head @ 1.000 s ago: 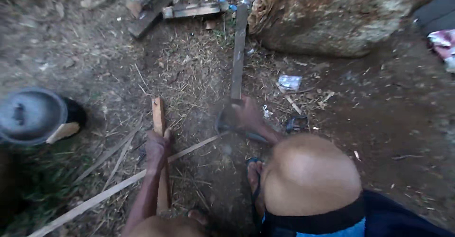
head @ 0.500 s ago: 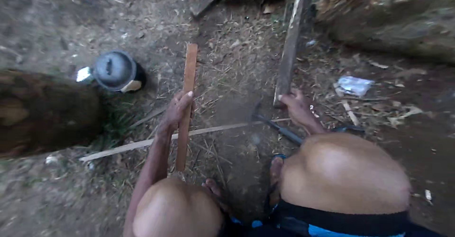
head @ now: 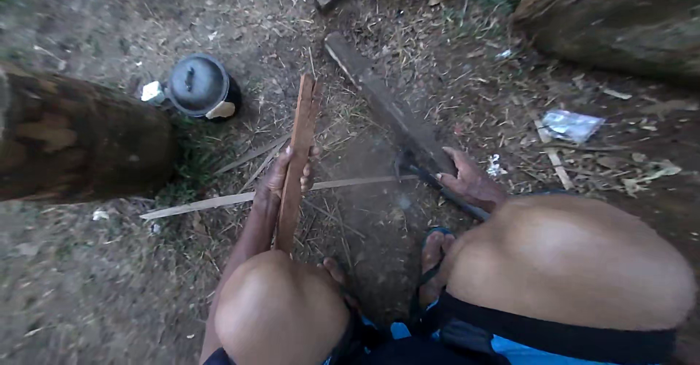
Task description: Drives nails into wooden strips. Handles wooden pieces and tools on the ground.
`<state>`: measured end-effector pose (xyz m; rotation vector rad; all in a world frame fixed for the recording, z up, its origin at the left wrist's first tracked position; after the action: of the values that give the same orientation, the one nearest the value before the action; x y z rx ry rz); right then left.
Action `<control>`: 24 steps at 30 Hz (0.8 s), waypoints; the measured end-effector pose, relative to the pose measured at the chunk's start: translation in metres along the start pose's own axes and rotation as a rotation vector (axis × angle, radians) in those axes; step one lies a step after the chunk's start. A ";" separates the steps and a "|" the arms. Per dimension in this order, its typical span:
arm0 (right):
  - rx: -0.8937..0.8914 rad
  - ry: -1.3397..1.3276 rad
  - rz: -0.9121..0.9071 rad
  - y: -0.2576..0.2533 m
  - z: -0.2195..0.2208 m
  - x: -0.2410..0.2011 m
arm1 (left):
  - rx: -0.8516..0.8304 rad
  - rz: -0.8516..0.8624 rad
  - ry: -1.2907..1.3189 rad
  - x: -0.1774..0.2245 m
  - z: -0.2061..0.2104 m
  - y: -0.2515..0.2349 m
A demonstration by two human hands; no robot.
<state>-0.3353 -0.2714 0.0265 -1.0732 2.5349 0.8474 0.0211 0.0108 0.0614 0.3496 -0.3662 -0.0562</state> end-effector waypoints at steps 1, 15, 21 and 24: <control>-0.012 0.024 -0.019 -0.002 -0.004 -0.003 | -0.010 -0.002 0.038 -0.001 -0.002 0.001; 0.024 0.253 0.018 -0.036 0.000 0.045 | -0.004 0.029 0.083 -0.007 -0.017 -0.002; 0.047 0.239 0.089 -0.036 0.012 0.050 | 0.194 0.154 -0.053 0.006 -0.034 0.004; 0.080 0.255 0.083 -0.049 0.020 0.064 | 0.270 0.209 -0.050 0.007 -0.037 0.014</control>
<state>-0.3440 -0.3233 -0.0378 -1.1210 2.8144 0.6593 0.0410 0.0346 0.0363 0.5752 -0.4594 0.1913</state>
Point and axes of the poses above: each hand's wrist, its own y-axis away from the middle knuckle, its own z-axis out of the palm, x = y × z, the point moved 3 cm from there along -y, towards the middle knuckle, and after that the axes turned 15 degrees about y, right-handed, at the moved point
